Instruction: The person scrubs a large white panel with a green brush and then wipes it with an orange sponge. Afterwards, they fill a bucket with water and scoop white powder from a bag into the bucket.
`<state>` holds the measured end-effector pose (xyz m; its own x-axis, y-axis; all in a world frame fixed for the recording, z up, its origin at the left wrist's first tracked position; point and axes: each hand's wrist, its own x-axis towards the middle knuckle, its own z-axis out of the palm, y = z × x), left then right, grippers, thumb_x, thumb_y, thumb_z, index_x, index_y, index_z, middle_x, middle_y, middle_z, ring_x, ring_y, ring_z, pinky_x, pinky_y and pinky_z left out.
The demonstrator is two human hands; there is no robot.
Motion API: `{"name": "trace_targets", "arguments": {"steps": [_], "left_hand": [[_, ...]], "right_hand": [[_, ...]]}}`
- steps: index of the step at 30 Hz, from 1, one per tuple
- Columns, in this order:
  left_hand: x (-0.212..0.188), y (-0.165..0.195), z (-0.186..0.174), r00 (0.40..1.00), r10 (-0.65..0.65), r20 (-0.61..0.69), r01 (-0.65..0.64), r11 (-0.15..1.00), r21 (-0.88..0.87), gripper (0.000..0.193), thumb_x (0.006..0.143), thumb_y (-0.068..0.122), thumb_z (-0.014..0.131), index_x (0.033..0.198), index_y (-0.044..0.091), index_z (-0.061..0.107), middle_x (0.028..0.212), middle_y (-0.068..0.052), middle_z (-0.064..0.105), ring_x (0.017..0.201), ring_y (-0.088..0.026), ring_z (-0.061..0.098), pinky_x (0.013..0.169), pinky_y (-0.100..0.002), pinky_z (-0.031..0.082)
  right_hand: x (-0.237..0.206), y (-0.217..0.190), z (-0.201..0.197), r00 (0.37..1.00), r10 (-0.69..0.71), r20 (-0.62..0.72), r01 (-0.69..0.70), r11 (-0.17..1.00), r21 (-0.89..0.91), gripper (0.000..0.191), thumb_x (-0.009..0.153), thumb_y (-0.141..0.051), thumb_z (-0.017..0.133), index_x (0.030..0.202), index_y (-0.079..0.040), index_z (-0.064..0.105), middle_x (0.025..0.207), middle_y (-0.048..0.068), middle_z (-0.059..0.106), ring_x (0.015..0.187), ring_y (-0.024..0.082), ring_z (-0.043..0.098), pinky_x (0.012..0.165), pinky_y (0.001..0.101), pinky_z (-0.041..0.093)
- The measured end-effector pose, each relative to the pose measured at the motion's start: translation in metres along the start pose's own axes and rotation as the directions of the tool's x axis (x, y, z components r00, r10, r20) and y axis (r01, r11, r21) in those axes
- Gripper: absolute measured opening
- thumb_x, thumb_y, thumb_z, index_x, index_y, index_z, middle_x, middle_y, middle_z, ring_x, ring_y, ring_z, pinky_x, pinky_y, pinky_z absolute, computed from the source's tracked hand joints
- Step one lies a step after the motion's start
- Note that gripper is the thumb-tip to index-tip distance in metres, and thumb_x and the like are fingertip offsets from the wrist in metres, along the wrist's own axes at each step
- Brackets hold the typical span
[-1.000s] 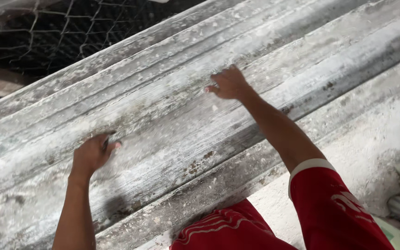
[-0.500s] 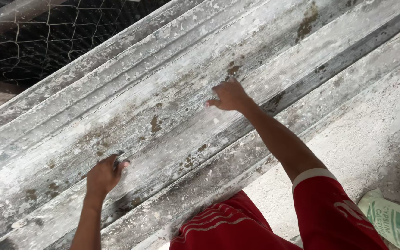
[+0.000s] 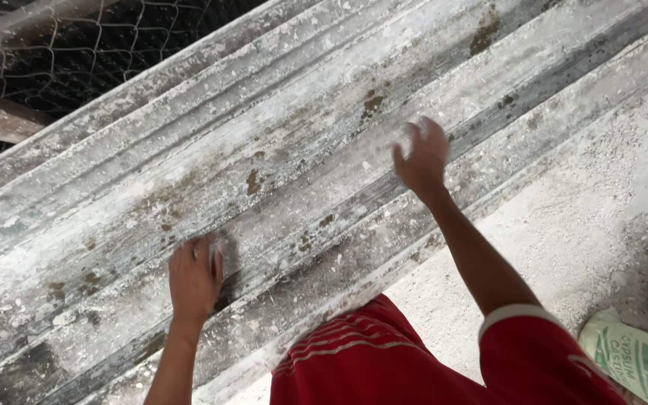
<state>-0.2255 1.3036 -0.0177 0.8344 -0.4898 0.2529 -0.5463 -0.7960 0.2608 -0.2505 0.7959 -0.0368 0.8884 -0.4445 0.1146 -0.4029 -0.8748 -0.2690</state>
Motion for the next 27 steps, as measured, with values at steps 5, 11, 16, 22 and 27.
{"name": "trace_targets", "arguments": {"steps": [5,11,16,22,27], "left_hand": [[-0.089,0.023,-0.016,0.935,-0.088,0.343,0.123,0.989,-0.082,0.037,0.093,0.032,0.064,0.117,0.004,0.068,0.109,-0.018,0.069,0.090,-0.034,0.065,0.078,-0.047,0.052],[-0.110,0.027,0.015,0.856,-0.293,0.426,0.294,0.954,0.065,0.035,0.096,0.043,0.066,0.097,0.008,0.069,0.093,-0.011,0.072,0.091,-0.034,0.068,0.086,-0.052,0.050],[-0.102,0.035,0.024,0.889,-0.289,0.355,0.306,0.952,0.008,0.027,0.091,0.037,0.067,0.100,0.011,0.072,0.093,-0.009,0.073,0.084,-0.033,0.070,0.083,-0.064,0.045],[-0.105,0.038,0.029,0.859,-0.319,0.400,0.377,0.924,-0.072,0.035,0.091,0.046,0.070,0.100,0.013,0.074,0.091,-0.009,0.072,0.091,-0.032,0.069,0.080,-0.057,0.048],[-0.118,0.026,0.038,0.939,-0.262,0.223,0.295,0.947,-0.128,0.037,0.090,0.048,0.070,0.099,0.012,0.074,0.094,-0.011,0.071,0.094,-0.033,0.067,0.081,-0.053,0.049]], "right_hand": [[-0.094,0.037,0.025,0.786,0.565,0.250,-0.608,0.781,0.146,0.116,0.085,-0.078,0.053,0.163,-0.007,0.003,0.167,0.030,-0.005,0.150,0.053,-0.008,0.113,0.0741,0.008],[-0.101,0.021,0.031,0.766,0.567,0.302,-0.602,0.798,0.029,0.124,0.084,-0.092,0.038,0.166,-0.008,-0.003,0.174,0.015,-0.010,0.158,0.043,-0.014,0.116,0.0809,0.004],[-0.098,0.014,0.016,0.761,0.576,0.300,-0.616,0.786,0.053,0.119,0.084,-0.090,0.036,0.168,-0.013,0.001,0.176,0.013,-0.008,0.160,0.042,-0.012,0.118,0.0799,0.005],[-0.085,0.033,0.023,0.851,0.472,0.230,-0.500,0.862,0.083,0.119,0.095,-0.090,0.041,0.169,-0.008,0.000,0.176,0.020,-0.009,0.158,0.049,-0.012,0.124,0.0739,0.002],[-0.080,0.040,0.036,0.754,0.550,0.360,-0.616,0.781,0.098,0.116,0.086,-0.081,0.048,0.166,-0.015,-0.001,0.176,0.014,-0.009,0.157,0.047,-0.015,0.120,0.0751,0.003]]}}
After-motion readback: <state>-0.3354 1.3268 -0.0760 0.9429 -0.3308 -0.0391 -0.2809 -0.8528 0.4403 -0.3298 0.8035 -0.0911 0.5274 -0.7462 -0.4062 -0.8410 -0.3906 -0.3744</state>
